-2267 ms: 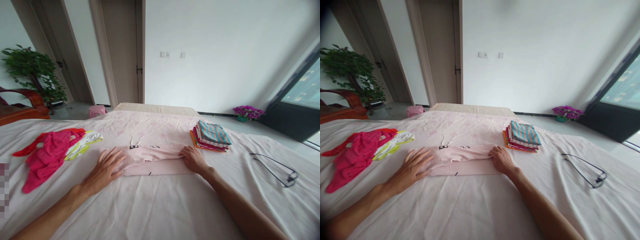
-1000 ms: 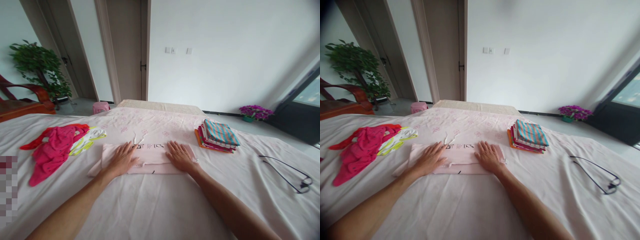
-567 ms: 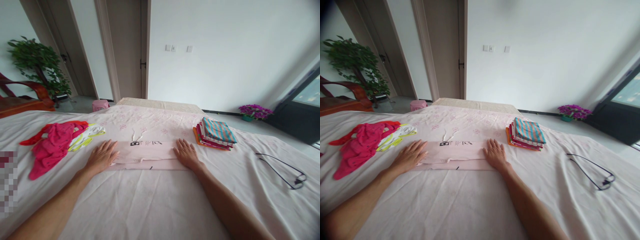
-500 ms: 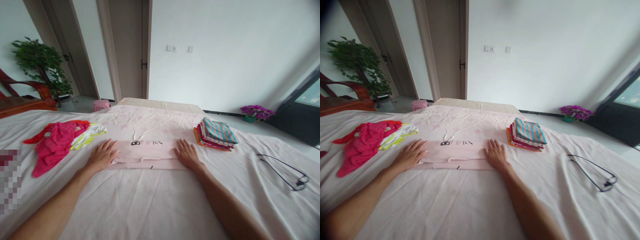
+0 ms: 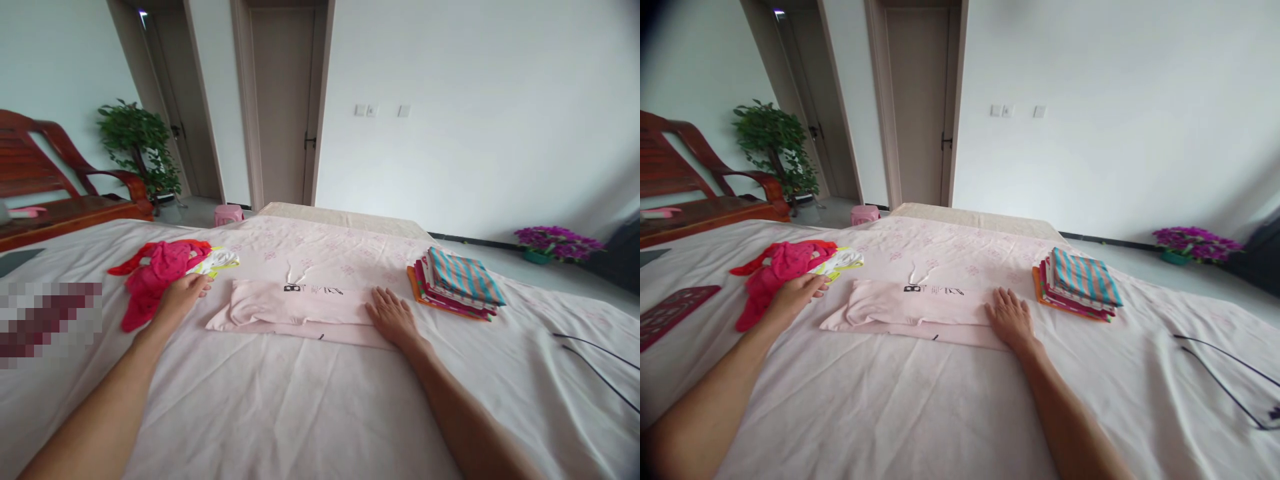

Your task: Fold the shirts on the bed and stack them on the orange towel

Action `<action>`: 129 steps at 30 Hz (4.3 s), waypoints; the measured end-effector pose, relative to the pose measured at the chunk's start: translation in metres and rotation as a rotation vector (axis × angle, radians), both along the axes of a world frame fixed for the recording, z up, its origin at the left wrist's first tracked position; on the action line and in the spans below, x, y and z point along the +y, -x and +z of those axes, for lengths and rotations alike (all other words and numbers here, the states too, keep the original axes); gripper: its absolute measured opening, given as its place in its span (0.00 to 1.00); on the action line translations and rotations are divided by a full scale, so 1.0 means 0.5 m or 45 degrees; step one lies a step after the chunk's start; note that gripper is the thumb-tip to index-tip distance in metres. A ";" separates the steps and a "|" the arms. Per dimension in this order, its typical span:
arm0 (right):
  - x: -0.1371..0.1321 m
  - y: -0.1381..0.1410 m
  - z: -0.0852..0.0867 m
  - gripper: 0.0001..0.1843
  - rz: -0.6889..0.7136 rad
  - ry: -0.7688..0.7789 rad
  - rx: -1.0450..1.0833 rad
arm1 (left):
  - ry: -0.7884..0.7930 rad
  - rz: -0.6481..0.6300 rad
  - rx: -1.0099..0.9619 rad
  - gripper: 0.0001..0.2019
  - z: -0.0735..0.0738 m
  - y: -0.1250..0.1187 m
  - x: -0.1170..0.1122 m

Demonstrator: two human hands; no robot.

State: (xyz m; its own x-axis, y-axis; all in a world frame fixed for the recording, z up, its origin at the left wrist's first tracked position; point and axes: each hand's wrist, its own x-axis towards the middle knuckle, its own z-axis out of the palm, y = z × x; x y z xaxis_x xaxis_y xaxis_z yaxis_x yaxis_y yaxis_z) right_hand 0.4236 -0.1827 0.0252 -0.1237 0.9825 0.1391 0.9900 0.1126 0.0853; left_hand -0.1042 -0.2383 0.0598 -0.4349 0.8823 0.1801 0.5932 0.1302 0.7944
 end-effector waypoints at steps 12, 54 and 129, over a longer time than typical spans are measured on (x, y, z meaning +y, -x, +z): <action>-0.006 -0.022 0.039 0.29 0.025 0.007 0.293 | -0.439 -0.735 0.724 0.19 -0.029 -0.264 -0.021; -0.058 -0.053 0.194 0.19 0.254 0.025 0.523 | -0.410 -0.885 0.508 0.18 -0.004 -0.351 -0.012; 0.015 0.320 0.139 0.29 -0.031 0.379 1.332 | -0.221 -0.682 1.050 0.29 -0.097 -0.193 0.011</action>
State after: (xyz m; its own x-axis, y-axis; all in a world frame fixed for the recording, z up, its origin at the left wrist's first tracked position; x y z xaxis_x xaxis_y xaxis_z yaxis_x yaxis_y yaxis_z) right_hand 0.2637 -0.1751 0.0948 -0.0621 0.9949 -0.0796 0.5584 -0.0314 -0.8290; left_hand -0.0078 -0.2326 0.0114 0.3319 0.8582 0.3916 0.9143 -0.3949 0.0905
